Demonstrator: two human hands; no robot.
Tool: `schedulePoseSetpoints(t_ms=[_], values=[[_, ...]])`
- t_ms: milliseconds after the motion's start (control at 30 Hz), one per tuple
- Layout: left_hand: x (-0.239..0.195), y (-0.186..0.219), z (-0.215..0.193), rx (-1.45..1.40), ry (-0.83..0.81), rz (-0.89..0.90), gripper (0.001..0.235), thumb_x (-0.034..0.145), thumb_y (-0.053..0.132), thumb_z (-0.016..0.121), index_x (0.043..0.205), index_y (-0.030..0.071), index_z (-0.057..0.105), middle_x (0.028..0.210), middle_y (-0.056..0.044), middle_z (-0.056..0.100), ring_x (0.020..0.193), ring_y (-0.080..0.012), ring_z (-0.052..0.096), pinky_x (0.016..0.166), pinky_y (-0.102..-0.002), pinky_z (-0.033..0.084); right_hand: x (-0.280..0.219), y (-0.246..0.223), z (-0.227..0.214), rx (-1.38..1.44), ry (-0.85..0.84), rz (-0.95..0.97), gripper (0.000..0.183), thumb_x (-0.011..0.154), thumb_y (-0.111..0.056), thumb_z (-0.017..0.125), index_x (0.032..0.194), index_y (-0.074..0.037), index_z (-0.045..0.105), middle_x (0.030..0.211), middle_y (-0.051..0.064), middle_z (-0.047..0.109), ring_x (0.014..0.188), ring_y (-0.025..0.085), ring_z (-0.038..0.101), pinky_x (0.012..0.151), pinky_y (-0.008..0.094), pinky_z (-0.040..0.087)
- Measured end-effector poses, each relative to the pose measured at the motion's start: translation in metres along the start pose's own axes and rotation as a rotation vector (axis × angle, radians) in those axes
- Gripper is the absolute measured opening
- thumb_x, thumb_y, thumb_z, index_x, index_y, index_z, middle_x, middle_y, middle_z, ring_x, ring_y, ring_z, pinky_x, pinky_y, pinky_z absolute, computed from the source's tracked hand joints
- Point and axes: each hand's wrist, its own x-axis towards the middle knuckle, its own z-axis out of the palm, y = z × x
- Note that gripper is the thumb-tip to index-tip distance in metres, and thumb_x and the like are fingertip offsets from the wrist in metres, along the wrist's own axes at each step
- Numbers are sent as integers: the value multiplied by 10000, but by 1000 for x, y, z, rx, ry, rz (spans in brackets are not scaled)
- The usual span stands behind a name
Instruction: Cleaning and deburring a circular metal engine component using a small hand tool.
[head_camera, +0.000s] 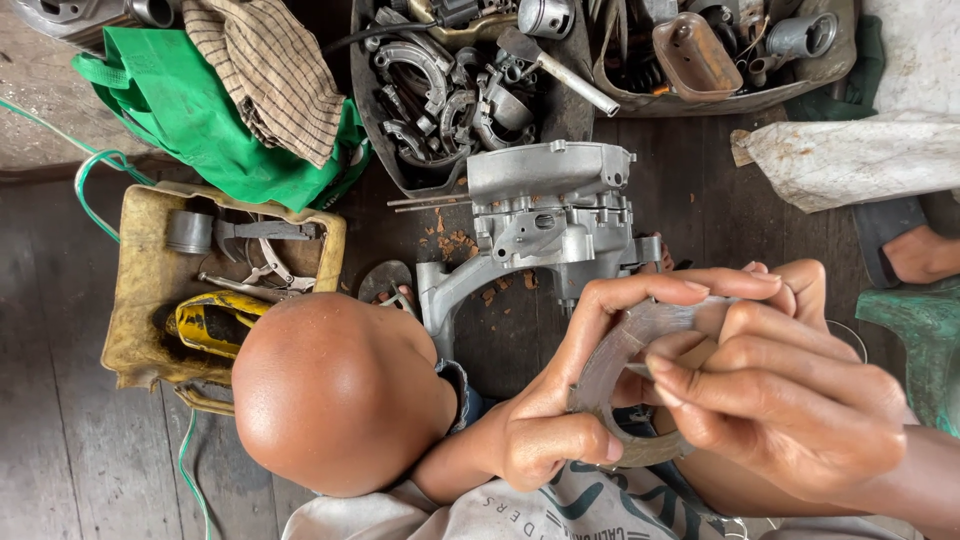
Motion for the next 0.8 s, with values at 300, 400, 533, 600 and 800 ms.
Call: schedulePoseSetpoints(t_ms=[300, 400, 533, 600, 800], values=[[0, -7, -2, 35, -32, 76, 881, 728, 145, 491, 1584, 166, 282, 1744, -214, 295, 1723, -451, 278, 1384, -623, 362, 0, -2, -1, -41, -13, 2, 93, 739, -16, 771, 802, -65, 723, 619, -21, 672, 535, 99, 534, 740, 328, 376], [0, -9, -1, 8, -14, 67, 853, 742, 123, 495, 1566, 157, 279, 1723, -247, 295, 1734, -473, 238, 1365, -635, 381, -2, -1, -1, -21, -5, 12, 84, 748, 5, 764, 798, -36, 711, 579, -3, 635, 521, 106, 511, 677, 283, 429], [0, -5, -2, 25, -32, 67, 843, 738, 120, 488, 1555, 164, 284, 1716, -237, 310, 1730, -473, 259, 1361, -641, 391, 0, -1, 1, -22, -7, -22, 54, 737, -76, 772, 776, -73, 734, 593, -37, 664, 519, 91, 501, 781, 381, 353], [0, 0, -1, 32, -21, 5, 842, 757, 168, 498, 1568, 182, 276, 1764, -215, 246, 1740, -465, 241, 1306, -597, 416, 0, 0, 2, -39, 14, -22, 77, 750, -24, 763, 802, -67, 725, 605, -22, 659, 523, 108, 491, 761, 361, 356], [0, -17, 0, -35, -19, 128, 816, 784, 171, 538, 1568, 143, 314, 1716, -225, 310, 1718, -490, 281, 1427, -683, 351, 2, 0, 2, -22, 0, -44, 53, 742, -66, 765, 780, -77, 731, 561, -51, 618, 513, 97, 473, 772, 383, 345]])
